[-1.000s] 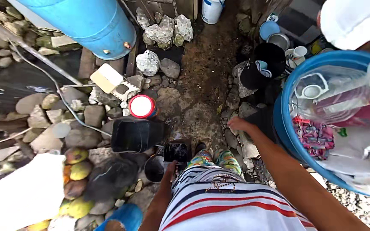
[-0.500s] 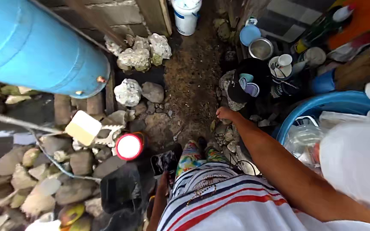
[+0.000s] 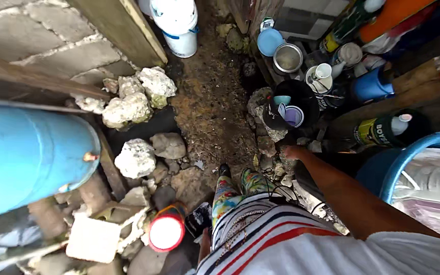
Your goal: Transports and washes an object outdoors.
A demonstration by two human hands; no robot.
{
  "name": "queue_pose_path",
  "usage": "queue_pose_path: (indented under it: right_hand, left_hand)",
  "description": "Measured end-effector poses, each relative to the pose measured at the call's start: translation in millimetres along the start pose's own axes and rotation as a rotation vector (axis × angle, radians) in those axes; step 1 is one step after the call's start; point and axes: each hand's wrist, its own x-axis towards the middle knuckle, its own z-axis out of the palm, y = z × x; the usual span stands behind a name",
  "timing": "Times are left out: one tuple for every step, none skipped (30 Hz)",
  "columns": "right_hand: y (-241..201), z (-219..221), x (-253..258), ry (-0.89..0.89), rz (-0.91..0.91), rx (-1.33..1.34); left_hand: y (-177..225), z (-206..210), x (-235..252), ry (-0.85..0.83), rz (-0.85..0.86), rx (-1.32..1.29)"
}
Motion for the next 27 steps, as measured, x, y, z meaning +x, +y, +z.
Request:
queue_pose_path:
  right_hand:
    - [-7.0,-3.1,2.1,0.007,-0.031,0.024]
    - [-13.5,-5.5,5.7,0.028,-0.078,0.054]
    - [-20.2,-8.1,10.9,0.054,-0.133,0.069]
    - [-27.7,-10.6,16.4,0.075,-0.178,0.093]
    - [-37.8,-14.5,16.4,0.086,-0.206,0.131]
    - [-47.2,-17.8,17.3,0.094,-0.23,0.171]
    - [-53.9,-19.3,20.0,0.104,-0.256,0.208]
    - [-57.8,-18.9,24.0,0.117,-0.281,0.234]
    - [-60.4,-18.3,26.9,0.113,-0.292,0.252]
    - [-60.6,-15.2,31.2,0.106,-0.296,0.263]
    - [-58.8,-11.7,34.7,0.097,-0.294,0.27]
    - [-54.0,-7.9,38.8,0.085,-0.286,0.275]
    - [-48.2,-2.3,42.6,0.066,-0.27,0.282]
    - [-41.0,7.0,49.4,0.055,-0.257,0.291]
    - [-32.0,16.4,56.0,0.036,-0.239,0.302]
    - [-20.6,28.2,61.4,0.014,-0.223,0.313]
    - [-9.9,41.8,65.5,-0.01,-0.207,0.335]
    - [0.2,54.9,68.9,-0.023,-0.191,0.361]
    - [10.5,67.3,72.0,-0.025,-0.165,0.39]
    - [18.2,78.9,73.9,-0.035,-0.131,0.43]
    - [23.6,90.6,75.0,-0.039,-0.096,0.482]
    - [28.3,100.9,77.1,-0.029,-0.065,0.542]
    - [29.5,106.1,76.3,-0.032,-0.041,0.601]
    - [27.4,111.0,75.5,-0.041,-0.022,0.675]
    - [22.9,115.1,75.9,-0.045,-0.005,0.777]
    - [15.3,118.0,78.4,-0.053,0.013,0.899]
    - [4.9,121.5,84.0,-0.063,0.028,1.028]
  left_hand:
    - [-30.5,1.5,37.5,-0.082,-0.131,-0.097]
    - [-36.4,2.7,68.1,-0.168,-0.286,-0.135]
    - [-24.3,5.8,87.9,-0.203,-0.4,-0.13]
    - [-5.7,8.9,100.8,-0.22,-0.459,-0.125]
    - [15.0,12.3,110.8,-0.24,-0.476,-0.102]
    - [35.0,16.5,119.9,-0.266,-0.457,-0.073]
    - [46.8,23.0,134.1,-0.286,-0.427,-0.046]
    - [55.0,30.2,150.8,-0.312,-0.4,-0.018]
    - [62.7,38.1,167.9,-0.338,-0.376,0.03]
    - [73.2,46.1,182.7,-0.36,-0.353,0.092]
    - [89.2,56.5,193.0,-0.382,-0.326,0.164]
    - [105.7,69.1,200.3,-0.396,-0.301,0.23]
    - [120.0,79.7,207.7,-0.406,-0.277,0.293]
    - [134.2,89.2,215.7,-0.414,-0.248,0.355]
    - [146.8,100.7,224.4,-0.43,-0.211,0.418]
    - [158.2,113.3,230.5,-0.447,-0.167,0.5]
    - [171.7,125.0,233.2,-0.466,-0.128,0.582]
    - [186.0,138.0,235.6,-0.488,-0.095,0.65]
    - [200.5,152.4,234.9,-0.508,-0.06,0.71]
    - [214.1,165.8,232.1,-0.527,-0.022,0.782]
    - [226.8,178.9,229.2,-0.547,0.012,0.859]
    - [239.5,194.2,226.5,-0.567,0.038,0.94]
    - [251.1,208.1,222.7,-0.585,0.077,1.017]
    - [262.7,219.9,214.8,-0.604,0.116,1.086]
    - [275.9,229.8,202.0,-0.623,0.154,1.132]
    - [291.0,237.6,185.9,-0.64,0.187,1.162]
    - [307.7,243.1,166.4,-0.661,0.213,1.186]
